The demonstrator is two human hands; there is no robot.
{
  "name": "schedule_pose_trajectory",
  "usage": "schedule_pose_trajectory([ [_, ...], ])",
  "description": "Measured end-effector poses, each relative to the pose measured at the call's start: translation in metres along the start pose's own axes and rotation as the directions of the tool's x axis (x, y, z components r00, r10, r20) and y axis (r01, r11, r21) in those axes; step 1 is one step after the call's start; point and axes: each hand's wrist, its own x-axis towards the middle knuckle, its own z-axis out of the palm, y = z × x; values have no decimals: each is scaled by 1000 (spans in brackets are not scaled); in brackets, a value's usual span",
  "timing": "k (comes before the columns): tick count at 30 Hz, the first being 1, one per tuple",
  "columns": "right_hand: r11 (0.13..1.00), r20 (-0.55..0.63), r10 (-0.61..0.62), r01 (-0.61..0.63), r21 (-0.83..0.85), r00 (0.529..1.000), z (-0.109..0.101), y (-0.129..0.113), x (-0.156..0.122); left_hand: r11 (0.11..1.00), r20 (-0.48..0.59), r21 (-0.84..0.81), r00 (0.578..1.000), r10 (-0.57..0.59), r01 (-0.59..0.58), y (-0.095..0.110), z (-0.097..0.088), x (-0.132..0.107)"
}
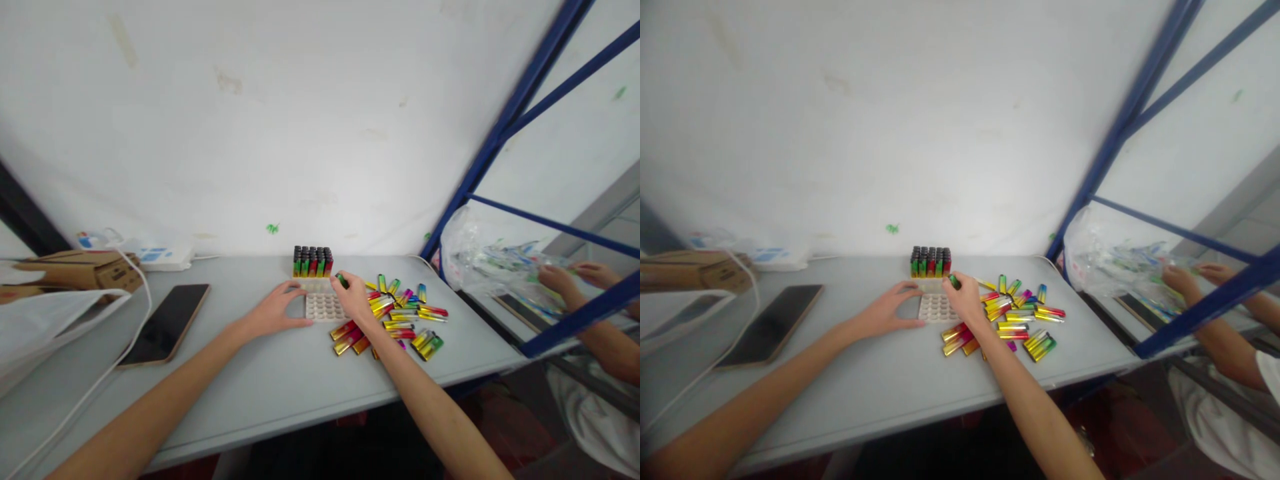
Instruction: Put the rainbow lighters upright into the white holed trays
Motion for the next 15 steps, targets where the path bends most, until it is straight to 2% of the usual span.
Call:
schedule_pose_trajectory([
  [3,1000,-4,8,-8,-6,1000,0,-1,-1,1000,4,-1,1000,-4,4,-1,-1,0],
  [7,999,59,-32,31,17,998,0,-3,-2,1000,4,-7,1000,-6,6,0,-1,0],
  [12,988,179,-152,149,29,972,0,-2,-1,1000,3,-5,1000,6,-6,2,-2,0],
  [15,971,155,-229,237,-35,961,0,1,0,1000,5,-11,1000,8,-8,3,-2,0],
])
